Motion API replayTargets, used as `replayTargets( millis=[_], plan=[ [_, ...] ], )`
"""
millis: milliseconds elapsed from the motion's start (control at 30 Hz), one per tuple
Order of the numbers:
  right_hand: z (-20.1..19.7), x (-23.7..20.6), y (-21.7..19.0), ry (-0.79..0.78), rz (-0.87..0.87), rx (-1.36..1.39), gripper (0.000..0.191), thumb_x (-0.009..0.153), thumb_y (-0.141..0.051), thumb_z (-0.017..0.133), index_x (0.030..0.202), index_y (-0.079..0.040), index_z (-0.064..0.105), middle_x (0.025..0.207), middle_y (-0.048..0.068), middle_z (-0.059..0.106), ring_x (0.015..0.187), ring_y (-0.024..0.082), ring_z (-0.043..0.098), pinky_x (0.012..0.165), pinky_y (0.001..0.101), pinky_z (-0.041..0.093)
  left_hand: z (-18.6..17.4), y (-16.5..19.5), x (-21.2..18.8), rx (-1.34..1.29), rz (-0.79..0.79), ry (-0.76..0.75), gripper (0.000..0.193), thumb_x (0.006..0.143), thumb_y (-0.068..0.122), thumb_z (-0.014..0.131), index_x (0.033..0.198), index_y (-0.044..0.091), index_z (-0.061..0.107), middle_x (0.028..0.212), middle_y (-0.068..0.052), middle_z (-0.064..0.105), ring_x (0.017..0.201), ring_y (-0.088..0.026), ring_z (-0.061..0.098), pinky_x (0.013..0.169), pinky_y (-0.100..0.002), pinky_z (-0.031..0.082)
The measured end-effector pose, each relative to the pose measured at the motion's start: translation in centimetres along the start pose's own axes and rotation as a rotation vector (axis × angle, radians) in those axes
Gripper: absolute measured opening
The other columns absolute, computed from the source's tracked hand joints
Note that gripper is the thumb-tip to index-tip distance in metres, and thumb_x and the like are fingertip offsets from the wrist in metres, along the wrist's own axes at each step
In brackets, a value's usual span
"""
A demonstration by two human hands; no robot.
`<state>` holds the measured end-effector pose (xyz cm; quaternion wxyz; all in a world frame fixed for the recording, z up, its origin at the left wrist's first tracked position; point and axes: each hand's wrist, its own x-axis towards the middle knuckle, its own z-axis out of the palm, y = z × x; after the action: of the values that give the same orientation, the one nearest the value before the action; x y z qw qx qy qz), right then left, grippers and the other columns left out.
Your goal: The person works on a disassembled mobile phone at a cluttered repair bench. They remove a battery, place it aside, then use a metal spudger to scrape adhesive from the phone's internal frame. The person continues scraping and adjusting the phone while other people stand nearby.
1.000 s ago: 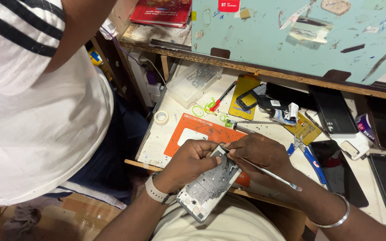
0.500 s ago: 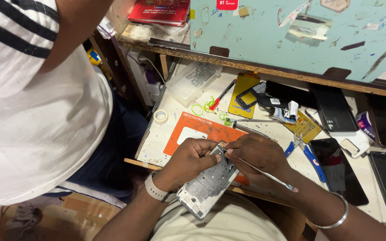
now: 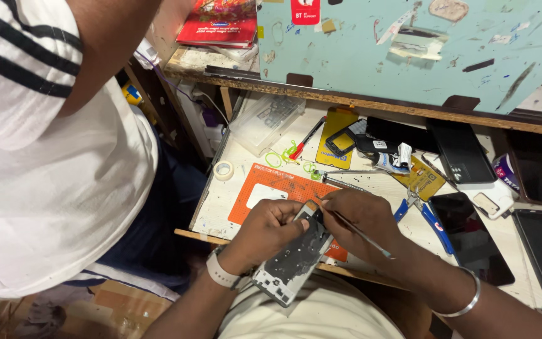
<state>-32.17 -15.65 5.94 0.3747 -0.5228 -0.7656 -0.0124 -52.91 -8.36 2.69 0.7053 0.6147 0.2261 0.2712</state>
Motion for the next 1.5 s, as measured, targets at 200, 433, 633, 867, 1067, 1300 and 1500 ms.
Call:
replayTargets(
  millis=[200, 433, 633, 867, 1067, 1300, 1500],
  plan=[
    [-0.5, 0.9, 0.5, -0.022, 0.423, 0.155, 0.019, 0.089, -0.02, 0.072, 0.104, -0.01, 0.076, 0.084, 0.008, 0.079, 0.069, 0.019, 0.079, 0.063, 0.0306, 0.061, 0.1, 0.1, -0.1, 0.016, -0.007, -0.031, 0.02, 0.097, 0.004, 0.065, 0.113, -0.006, 0.072, 0.075, 0.007, 0.065, 0.061, 0.002, 0.05, 0.056, -0.017, 0.041],
    [-1.0, 1.8, 0.2, -0.1, 0.458, 0.269, 0.019, 0.086, -0.024, 0.076, 0.097, -0.008, 0.081, 0.074, 0.006, 0.078, 0.06, 0.012, 0.068, 0.056, 0.0268, 0.055, -0.1, 0.5, -0.3, -0.132, 0.061, 0.005, 0.04, 0.094, 0.002, 0.071, 0.134, -0.004, 0.065, 0.085, 0.002, 0.064, 0.072, -0.001, 0.056, 0.066, -0.017, 0.045],
    [-1.8, 2.2, 0.9, 0.009, 0.689, 0.22, 0.021, 0.09, -0.027, 0.075, 0.098, -0.007, 0.079, 0.068, 0.007, 0.077, 0.056, 0.012, 0.062, 0.054, 0.0315, 0.052, -0.4, 1.0, -0.2, -0.375, -0.017, 0.025, 0.049, 0.086, -0.004, 0.064, 0.134, 0.0, 0.057, 0.115, -0.008, 0.072, 0.101, -0.011, 0.072, 0.091, -0.027, 0.059],
    [-3.8, 1.3, 1.9, 0.125, 0.285, 0.165, 0.022, 0.096, -0.021, 0.068, 0.114, -0.007, 0.066, 0.09, 0.004, 0.08, 0.084, 0.011, 0.077, 0.075, 0.0272, 0.059, -0.3, -0.4, -0.1, -0.208, 0.028, 0.048, 0.04, 0.093, -0.008, 0.06, 0.133, -0.01, 0.063, 0.111, -0.017, 0.074, 0.091, -0.015, 0.072, 0.083, -0.028, 0.059],
    [-4.4, 1.3, 2.2, 0.049, 0.152, 0.203, 0.013, 0.082, -0.012, 0.079, 0.094, -0.009, 0.078, 0.094, 0.006, 0.081, 0.084, 0.015, 0.079, 0.075, 0.029, 0.063, -0.4, -0.5, -0.2, -0.261, 0.039, 0.053, 0.041, 0.091, -0.008, 0.059, 0.132, -0.008, 0.062, 0.111, -0.016, 0.075, 0.091, -0.014, 0.073, 0.083, -0.027, 0.06],
    [-3.2, 1.3, 2.6, 0.025, 0.128, 0.182, 0.014, 0.08, -0.008, 0.081, 0.093, -0.011, 0.078, 0.094, 0.004, 0.081, 0.081, 0.014, 0.079, 0.07, 0.0264, 0.064, -0.5, -0.7, -0.1, -0.303, 0.057, 0.041, 0.04, 0.092, -0.01, 0.059, 0.131, -0.009, 0.062, 0.111, -0.017, 0.075, 0.091, -0.016, 0.073, 0.082, -0.029, 0.06],
    [-3.0, 1.0, 3.0, 0.017, 0.039, 0.158, 0.016, 0.081, -0.009, 0.081, 0.096, -0.012, 0.076, 0.096, 0.004, 0.081, 0.085, 0.015, 0.079, 0.074, 0.0276, 0.064, -0.5, -0.5, -0.2, -0.293, 0.039, 0.05, 0.039, 0.092, -0.009, 0.059, 0.13, -0.008, 0.063, 0.112, -0.017, 0.075, 0.093, -0.016, 0.073, 0.083, -0.029, 0.061]
  ],
)
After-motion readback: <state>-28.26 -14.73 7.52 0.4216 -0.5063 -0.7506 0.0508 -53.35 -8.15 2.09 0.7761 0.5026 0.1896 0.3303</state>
